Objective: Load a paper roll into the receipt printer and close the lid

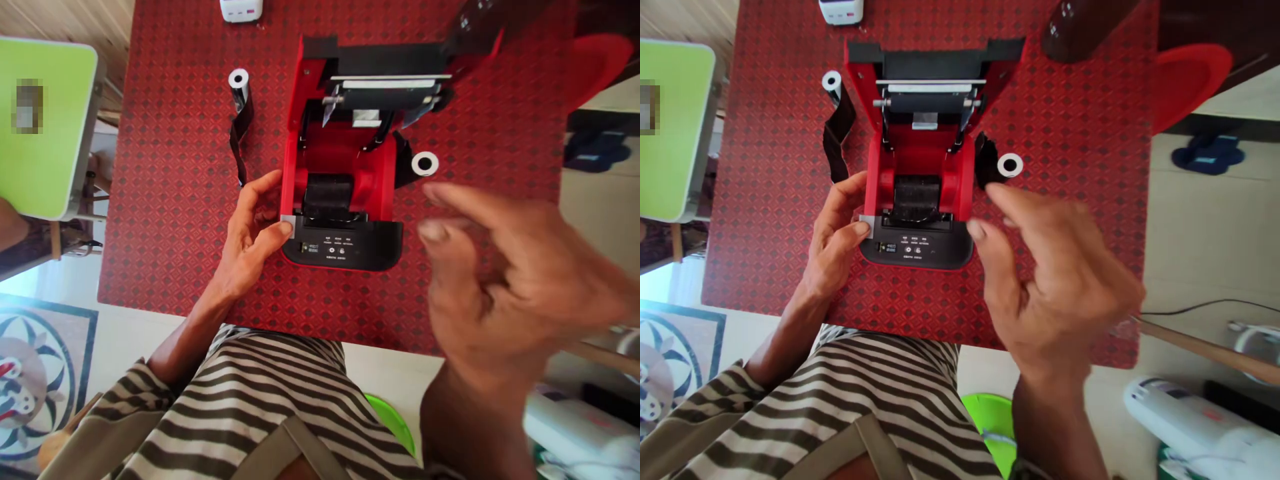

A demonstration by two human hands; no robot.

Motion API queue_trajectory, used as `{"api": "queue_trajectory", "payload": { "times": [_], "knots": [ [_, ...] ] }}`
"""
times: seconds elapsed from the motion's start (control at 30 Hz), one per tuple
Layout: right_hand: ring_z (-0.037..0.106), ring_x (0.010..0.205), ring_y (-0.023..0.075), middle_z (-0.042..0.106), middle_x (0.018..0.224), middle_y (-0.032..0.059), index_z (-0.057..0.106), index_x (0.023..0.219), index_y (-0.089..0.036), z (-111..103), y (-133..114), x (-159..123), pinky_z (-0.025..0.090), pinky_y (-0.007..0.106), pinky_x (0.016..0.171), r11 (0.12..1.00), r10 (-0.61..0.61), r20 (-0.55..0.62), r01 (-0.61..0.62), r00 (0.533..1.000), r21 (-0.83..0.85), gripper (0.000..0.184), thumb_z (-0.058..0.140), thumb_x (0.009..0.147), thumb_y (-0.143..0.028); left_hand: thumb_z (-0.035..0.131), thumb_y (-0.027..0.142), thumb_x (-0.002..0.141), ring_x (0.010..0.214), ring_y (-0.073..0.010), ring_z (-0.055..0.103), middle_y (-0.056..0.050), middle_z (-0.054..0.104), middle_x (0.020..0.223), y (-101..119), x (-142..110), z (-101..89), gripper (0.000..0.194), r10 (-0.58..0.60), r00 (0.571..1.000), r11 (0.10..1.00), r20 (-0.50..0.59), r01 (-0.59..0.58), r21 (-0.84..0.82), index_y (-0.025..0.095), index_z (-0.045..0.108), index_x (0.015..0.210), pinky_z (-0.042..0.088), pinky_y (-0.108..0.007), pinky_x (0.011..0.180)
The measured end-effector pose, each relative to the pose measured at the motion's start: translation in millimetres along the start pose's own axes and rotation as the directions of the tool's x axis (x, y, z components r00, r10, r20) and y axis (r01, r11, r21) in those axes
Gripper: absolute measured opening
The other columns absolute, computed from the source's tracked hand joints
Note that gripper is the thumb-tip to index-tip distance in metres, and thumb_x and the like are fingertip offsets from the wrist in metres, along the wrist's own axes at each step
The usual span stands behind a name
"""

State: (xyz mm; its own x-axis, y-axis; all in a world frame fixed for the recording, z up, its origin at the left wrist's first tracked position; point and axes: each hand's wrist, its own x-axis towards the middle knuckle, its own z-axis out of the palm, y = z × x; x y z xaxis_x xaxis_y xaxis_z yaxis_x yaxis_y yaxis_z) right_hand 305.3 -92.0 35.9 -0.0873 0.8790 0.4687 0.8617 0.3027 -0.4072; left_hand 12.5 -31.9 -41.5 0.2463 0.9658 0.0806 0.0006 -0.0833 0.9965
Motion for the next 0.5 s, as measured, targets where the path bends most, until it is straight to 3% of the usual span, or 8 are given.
{"api": "queue_trajectory", "payload": {
  "times": [0.03, 0.07, 0.13, 0.2, 0.33, 0.5],
  "knots": [
    [0.094, 0.122, 0.0359, 0.097, 0.139, 0.0061, 0.082, 0.167, -0.040, -2, -3, 19, 0.075, 0.055, 0.110, 0.996, -0.085, -0.043, 0.085, 0.995, -0.005, 0.042, 0.071, 0.128, -0.029, 0.082, 0.082, 0.113, 0.172, -0.0461, 0.076, -0.011, 0.079, 0.183, 0, -1, 0.1, 0.083, -0.002, 1.000, 1.000, 0.006, 0.002, 0.001, 0.042, 0.063, 0.183, 0.070, -0.069, 0.136],
    [0.094, 0.118, 0.0311, 0.099, 0.134, 0.0032, 0.088, 0.153, -0.037, -1, -5, 39, 0.075, 0.049, 0.109, 0.986, -0.165, 0.021, 0.165, 0.986, 0.006, 0.033, 0.074, 0.127, -0.024, 0.082, 0.082, 0.114, 0.171, -0.0461, 0.076, -0.011, 0.078, 0.185, 1, -2, 0.3, 0.083, -0.010, 1.000, 1.000, 0.010, 0.010, 0.001, 0.041, 0.062, 0.184, 0.070, -0.068, 0.136],
    [0.093, 0.120, 0.0294, 0.098, 0.131, 0.0049, 0.091, 0.141, -0.028, 9, -5, 74, 0.074, 0.045, 0.108, 0.959, -0.283, 0.192, 0.280, 0.939, 0.044, 0.026, 0.070, 0.128, -0.022, 0.082, 0.081, 0.115, 0.169, -0.0455, 0.077, -0.012, 0.077, 0.186, 5, -4, 1.1, 0.083, -0.027, 1.000, 1.000, 0.015, 0.027, -0.010, 0.041, 0.061, 0.185, 0.070, -0.067, 0.135],
    [0.090, 0.118, 0.0309, 0.095, 0.126, 0.0072, 0.090, 0.132, -0.024, 23, -3, 99, 0.073, 0.045, 0.102, 0.947, -0.310, 0.367, 0.317, 0.877, 0.042, 0.025, 0.067, 0.125, -0.019, 0.083, 0.080, 0.116, 0.167, -0.0447, 0.079, -0.012, 0.077, 0.185, 8, -5, 2.1, 0.082, -0.037, 0.999, 0.999, 0.015, 0.037, -0.029, 0.040, 0.062, 0.184, 0.071, -0.065, 0.134],
    [0.086, 0.102, 0.0312, 0.089, 0.114, 0.0072, 0.084, 0.120, -0.026, 48, 9, 114, 0.069, 0.045, 0.091, 0.934, -0.318, 0.518, 0.357, 0.794, 0.026, 0.015, 0.071, 0.118, -0.020, 0.085, 0.080, 0.114, 0.162, -0.0443, 0.080, -0.012, 0.079, 0.183, 12, -6, 4.5, 0.082, -0.053, 0.999, 0.998, -0.002, 0.053, -0.033, 0.039, 0.064, 0.182, 0.070, -0.065, 0.133],
    [0.085, 0.102, 0.0320, 0.089, 0.118, 0.0091, 0.083, 0.125, -0.024, 67, 21, 115, 0.070, 0.046, 0.093, 0.906, -0.358, 0.540, 0.423, 0.762, 0.004, 0.017, 0.073, 0.112, -0.020, 0.082, 0.078, 0.116, 0.164, -0.0440, 0.078, -0.012, 0.076, 0.185, 10, -7, 5.7, 0.081, -0.042, 0.999, 0.999, -0.014, 0.042, -0.007, 0.039, 0.062, 0.184, 0.067, -0.065, 0.135]
  ]
}}
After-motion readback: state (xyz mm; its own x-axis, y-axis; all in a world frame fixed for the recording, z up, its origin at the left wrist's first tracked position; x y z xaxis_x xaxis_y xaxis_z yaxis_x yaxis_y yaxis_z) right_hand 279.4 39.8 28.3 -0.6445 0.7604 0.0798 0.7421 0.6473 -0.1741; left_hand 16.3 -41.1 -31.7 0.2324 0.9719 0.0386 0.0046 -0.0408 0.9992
